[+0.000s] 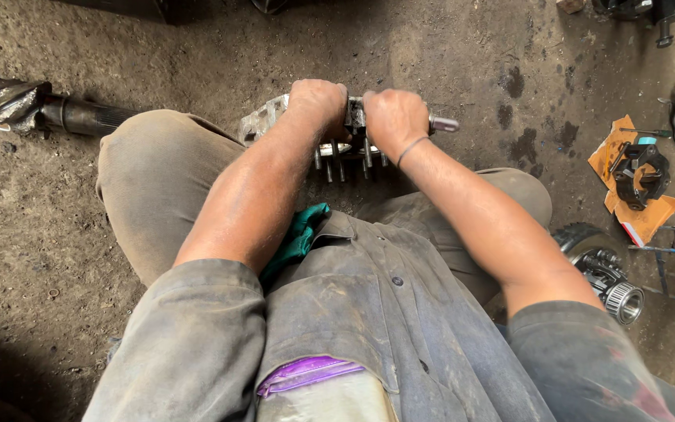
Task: The person sits on the floor and uses a green rag to wipe grease from a metal engine component. They then use a metal scraper to remove hardened deposits from the internal cavities of the part, repeatedly scraping and wiping the area.
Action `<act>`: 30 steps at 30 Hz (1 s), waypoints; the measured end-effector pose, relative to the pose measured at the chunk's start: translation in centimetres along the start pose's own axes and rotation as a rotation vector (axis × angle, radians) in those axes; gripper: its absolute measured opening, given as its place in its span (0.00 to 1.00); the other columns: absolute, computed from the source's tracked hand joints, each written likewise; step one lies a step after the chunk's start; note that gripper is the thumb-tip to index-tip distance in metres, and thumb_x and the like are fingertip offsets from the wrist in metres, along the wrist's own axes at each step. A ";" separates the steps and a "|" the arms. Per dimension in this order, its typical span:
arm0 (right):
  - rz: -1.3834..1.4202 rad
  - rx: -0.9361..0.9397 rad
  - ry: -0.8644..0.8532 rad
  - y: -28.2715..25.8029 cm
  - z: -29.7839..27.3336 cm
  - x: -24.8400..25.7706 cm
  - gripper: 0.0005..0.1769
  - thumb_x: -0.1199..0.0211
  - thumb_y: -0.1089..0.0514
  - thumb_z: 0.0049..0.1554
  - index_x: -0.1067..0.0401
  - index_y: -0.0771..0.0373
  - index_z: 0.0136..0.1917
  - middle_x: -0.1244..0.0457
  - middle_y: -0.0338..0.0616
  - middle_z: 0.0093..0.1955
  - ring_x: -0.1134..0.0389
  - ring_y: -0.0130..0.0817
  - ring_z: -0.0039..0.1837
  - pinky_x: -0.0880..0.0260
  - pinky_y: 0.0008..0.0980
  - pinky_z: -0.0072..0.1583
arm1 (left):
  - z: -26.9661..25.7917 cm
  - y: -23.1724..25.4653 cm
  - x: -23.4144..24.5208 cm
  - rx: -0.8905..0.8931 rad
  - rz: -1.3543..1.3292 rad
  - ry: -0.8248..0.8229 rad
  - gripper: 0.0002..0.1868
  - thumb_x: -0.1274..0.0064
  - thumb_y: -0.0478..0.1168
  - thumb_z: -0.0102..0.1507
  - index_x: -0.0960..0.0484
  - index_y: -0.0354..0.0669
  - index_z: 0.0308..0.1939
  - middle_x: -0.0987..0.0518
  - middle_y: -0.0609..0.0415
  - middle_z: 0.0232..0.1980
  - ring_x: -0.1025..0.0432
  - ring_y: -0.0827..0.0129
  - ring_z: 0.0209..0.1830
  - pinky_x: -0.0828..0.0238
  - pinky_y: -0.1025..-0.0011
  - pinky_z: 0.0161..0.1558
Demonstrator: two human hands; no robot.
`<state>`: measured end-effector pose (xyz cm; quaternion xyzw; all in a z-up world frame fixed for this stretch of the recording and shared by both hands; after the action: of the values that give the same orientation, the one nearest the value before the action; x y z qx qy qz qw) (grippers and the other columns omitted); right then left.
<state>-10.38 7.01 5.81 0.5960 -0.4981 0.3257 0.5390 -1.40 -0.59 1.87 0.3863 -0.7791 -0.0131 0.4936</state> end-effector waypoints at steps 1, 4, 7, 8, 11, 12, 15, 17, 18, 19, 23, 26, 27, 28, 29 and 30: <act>-0.002 0.008 -0.027 -0.1 -0.3 -0.4 0.06 0.39 0.59 0.56 0.21 0.56 0.41 0.29 0.47 0.36 0.25 0.46 0.40 0.25 0.42 0.40 | -0.1 0.0 0.1 -0.002 0.001 -0.003 0.32 0.32 0.63 0.56 0.15 0.46 0.53 0.15 0.49 0.51 0.20 0.58 0.53 0.24 0.61 0.55; -0.021 0.030 -0.075 -0.5 -1.0 -1.1 0.06 0.39 0.58 0.55 0.21 0.55 0.39 0.29 0.46 0.37 0.26 0.45 0.41 0.25 0.42 0.41 | -0.2 0.1 0.1 0.015 -0.004 -0.016 0.31 0.31 0.62 0.56 0.14 0.47 0.54 0.15 0.49 0.52 0.20 0.58 0.54 0.24 0.61 0.55; -0.025 0.010 -0.036 -0.2 -0.6 -1.3 0.06 0.39 0.58 0.55 0.22 0.55 0.39 0.29 0.46 0.38 0.26 0.44 0.41 0.26 0.41 0.41 | 0.0 0.1 -0.1 0.020 -0.002 -0.036 0.32 0.32 0.63 0.56 0.15 0.47 0.54 0.14 0.50 0.52 0.20 0.58 0.54 0.25 0.60 0.56; -0.008 -0.004 -0.004 -0.1 -0.4 -1.1 0.06 0.39 0.58 0.55 0.22 0.56 0.40 0.30 0.47 0.37 0.26 0.45 0.40 0.26 0.42 0.39 | 0.1 0.0 0.0 0.013 -0.009 -0.007 0.32 0.31 0.63 0.55 0.15 0.47 0.55 0.15 0.50 0.52 0.21 0.58 0.54 0.25 0.60 0.56; -0.028 0.010 -0.066 -0.5 -1.4 -1.2 0.05 0.39 0.58 0.54 0.22 0.56 0.40 0.30 0.47 0.36 0.26 0.45 0.39 0.26 0.42 0.39 | 0.1 -0.1 -0.3 0.006 -0.019 0.014 0.34 0.29 0.62 0.54 0.15 0.47 0.55 0.15 0.49 0.53 0.21 0.57 0.55 0.25 0.61 0.55; -0.052 0.020 -0.110 -0.4 -1.8 -1.2 0.05 0.40 0.58 0.53 0.22 0.56 0.39 0.30 0.47 0.36 0.26 0.44 0.39 0.26 0.42 0.39 | 0.2 -0.1 -0.2 0.010 -0.011 -0.018 0.33 0.29 0.63 0.54 0.15 0.47 0.55 0.15 0.49 0.53 0.21 0.57 0.55 0.25 0.60 0.56; -0.092 -0.018 -0.222 0.3 -1.2 -1.6 0.10 0.43 0.59 0.61 0.23 0.57 0.39 0.31 0.47 0.35 0.26 0.40 0.37 0.26 0.42 0.37 | 0.3 0.0 -0.1 0.016 -0.023 -0.017 0.32 0.30 0.63 0.55 0.14 0.48 0.54 0.15 0.50 0.53 0.21 0.58 0.55 0.26 0.60 0.57; -0.038 -0.002 -0.062 0.3 -0.6 -1.0 0.06 0.41 0.58 0.57 0.23 0.58 0.41 0.31 0.47 0.34 0.26 0.44 0.37 0.27 0.44 0.37 | 0.2 -0.1 -0.3 0.023 -0.028 -0.003 0.32 0.30 0.63 0.55 0.14 0.48 0.54 0.15 0.50 0.52 0.21 0.58 0.55 0.26 0.60 0.57; -0.011 0.004 0.019 0.3 -0.5 -0.7 0.05 0.39 0.57 0.56 0.23 0.58 0.41 0.31 0.46 0.34 0.27 0.46 0.37 0.27 0.45 0.37 | 0.3 0.0 -0.3 0.024 -0.023 -0.003 0.33 0.30 0.64 0.55 0.15 0.48 0.55 0.15 0.50 0.52 0.21 0.57 0.54 0.26 0.59 0.57; -0.004 0.024 0.019 -0.1 -0.9 -0.8 0.05 0.39 0.58 0.55 0.23 0.57 0.41 0.31 0.47 0.34 0.27 0.46 0.37 0.27 0.45 0.37 | 0.3 -0.1 -0.3 0.025 -0.018 -0.002 0.34 0.30 0.64 0.54 0.15 0.47 0.55 0.15 0.49 0.52 0.21 0.57 0.54 0.26 0.59 0.57; -0.029 0.056 -0.113 0.1 -2.1 -0.6 0.06 0.40 0.58 0.53 0.23 0.57 0.39 0.31 0.49 0.36 0.26 0.46 0.39 0.26 0.45 0.40 | 0.6 -0.1 -0.4 0.021 -0.005 -0.030 0.34 0.30 0.64 0.54 0.15 0.47 0.55 0.14 0.49 0.52 0.20 0.57 0.53 0.25 0.59 0.56; 0.058 -0.004 -0.062 0.4 -1.2 -0.2 0.07 0.40 0.56 0.56 0.22 0.57 0.41 0.31 0.50 0.36 0.27 0.50 0.40 0.26 0.47 0.40 | 0.6 0.0 -0.6 0.026 0.002 -0.028 0.33 0.31 0.64 0.55 0.15 0.46 0.54 0.14 0.49 0.51 0.19 0.58 0.53 0.24 0.60 0.55; 0.106 -0.032 -0.002 0.6 -0.9 0.0 0.08 0.40 0.55 0.58 0.22 0.57 0.42 0.30 0.51 0.36 0.27 0.52 0.39 0.26 0.49 0.40 | 0.5 0.0 -0.5 0.021 0.003 -0.016 0.34 0.30 0.64 0.54 0.15 0.46 0.54 0.14 0.50 0.51 0.20 0.58 0.53 0.25 0.59 0.55; 0.106 -0.035 0.017 0.6 -0.8 -0.2 0.08 0.40 0.55 0.58 0.22 0.57 0.42 0.30 0.50 0.36 0.27 0.51 0.39 0.26 0.48 0.40 | 0.5 -0.1 -0.3 0.018 0.005 -0.002 0.35 0.29 0.65 0.54 0.16 0.46 0.55 0.15 0.50 0.51 0.21 0.58 0.53 0.26 0.59 0.55; 0.106 -0.037 0.036 0.3 -0.9 -0.4 0.08 0.39 0.55 0.58 0.21 0.58 0.43 0.30 0.50 0.36 0.26 0.51 0.40 0.26 0.48 0.41 | 0.5 0.0 -0.3 0.016 -0.002 -0.013 0.35 0.30 0.64 0.54 0.16 0.46 0.55 0.15 0.50 0.51 0.21 0.58 0.54 0.25 0.59 0.55; 0.106 -0.035 0.054 0.1 -0.8 -0.5 0.09 0.39 0.54 0.58 0.21 0.58 0.43 0.30 0.50 0.37 0.26 0.50 0.40 0.26 0.47 0.41 | 0.5 -0.1 -0.3 0.017 -0.012 -0.025 0.34 0.30 0.64 0.54 0.15 0.47 0.55 0.15 0.49 0.52 0.21 0.57 0.54 0.24 0.60 0.55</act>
<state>-10.52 7.96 5.55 0.5503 -0.5198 0.3609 0.5448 -1.66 -0.62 1.32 0.3950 -0.7828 -0.0142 0.4806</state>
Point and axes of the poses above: each hand's wrist, its own z-axis towards the middle knuckle, its own x-axis out of the back of the hand, y = z × x, the point moved 5 cm from there along z, towards the middle knuckle
